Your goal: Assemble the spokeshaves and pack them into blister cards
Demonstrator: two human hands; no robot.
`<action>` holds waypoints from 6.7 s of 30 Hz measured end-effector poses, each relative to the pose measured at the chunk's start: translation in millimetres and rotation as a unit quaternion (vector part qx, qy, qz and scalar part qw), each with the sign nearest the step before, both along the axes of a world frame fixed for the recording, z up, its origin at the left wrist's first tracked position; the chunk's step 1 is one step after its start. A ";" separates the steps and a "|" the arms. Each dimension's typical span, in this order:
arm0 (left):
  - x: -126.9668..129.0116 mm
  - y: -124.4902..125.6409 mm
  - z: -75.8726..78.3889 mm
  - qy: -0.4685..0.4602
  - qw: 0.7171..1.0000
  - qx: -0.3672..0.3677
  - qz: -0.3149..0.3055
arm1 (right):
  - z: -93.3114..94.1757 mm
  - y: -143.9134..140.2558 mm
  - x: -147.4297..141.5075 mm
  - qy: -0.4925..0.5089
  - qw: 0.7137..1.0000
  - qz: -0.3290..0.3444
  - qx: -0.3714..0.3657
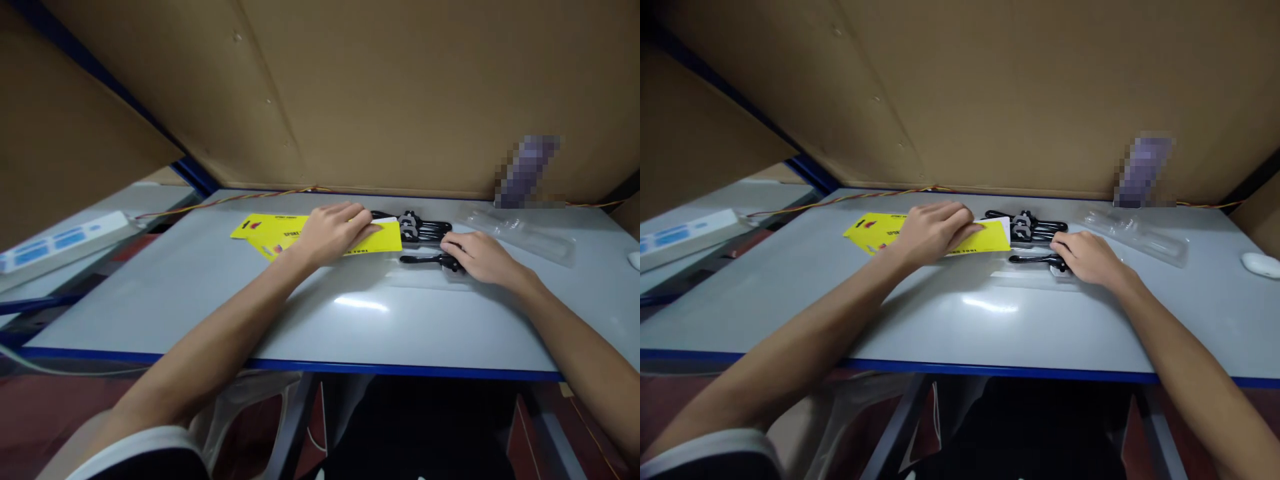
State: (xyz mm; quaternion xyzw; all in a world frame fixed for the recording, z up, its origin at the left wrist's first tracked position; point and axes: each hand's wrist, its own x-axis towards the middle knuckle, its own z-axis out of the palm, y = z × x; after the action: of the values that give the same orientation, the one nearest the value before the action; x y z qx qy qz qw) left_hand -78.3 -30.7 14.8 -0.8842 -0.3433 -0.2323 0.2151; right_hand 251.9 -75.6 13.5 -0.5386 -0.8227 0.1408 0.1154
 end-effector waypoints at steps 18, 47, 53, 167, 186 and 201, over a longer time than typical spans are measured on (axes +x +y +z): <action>11.5 -12.1 -5.1 0.062 0.962 -0.266 -0.030 | -2.7 13.7 20.2 0.082 0.996 -0.001 -0.029; 37.8 -28.1 -30.8 0.011 0.980 -0.192 -0.048 | 6.1 -21.1 -25.0 0.038 0.998 -0.015 0.055; 58.7 -34.8 -25.4 0.035 0.987 -0.155 -0.033 | 3.8 -35.0 -55.9 0.071 0.994 0.043 0.076; -20.1 24.8 -10.3 -0.129 0.982 -0.102 0.093 | 6.9 8.1 3.6 0.096 0.992 -0.031 -0.075; -14.6 27.9 -21.6 -0.104 0.983 -0.125 0.087 | 2.6 14.8 12.3 0.008 0.996 -0.086 0.018; -15.7 28.9 -16.0 -0.077 0.983 -0.151 0.071 | 8.5 12.8 11.8 -0.047 0.992 -0.108 0.048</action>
State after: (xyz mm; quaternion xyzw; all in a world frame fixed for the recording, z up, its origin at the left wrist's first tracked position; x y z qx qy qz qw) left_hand -93.9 -1.8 -1.1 -0.8594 -0.4520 -0.2291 0.0682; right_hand 263.7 -62.7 22.0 -0.6239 -0.7701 0.0627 0.1171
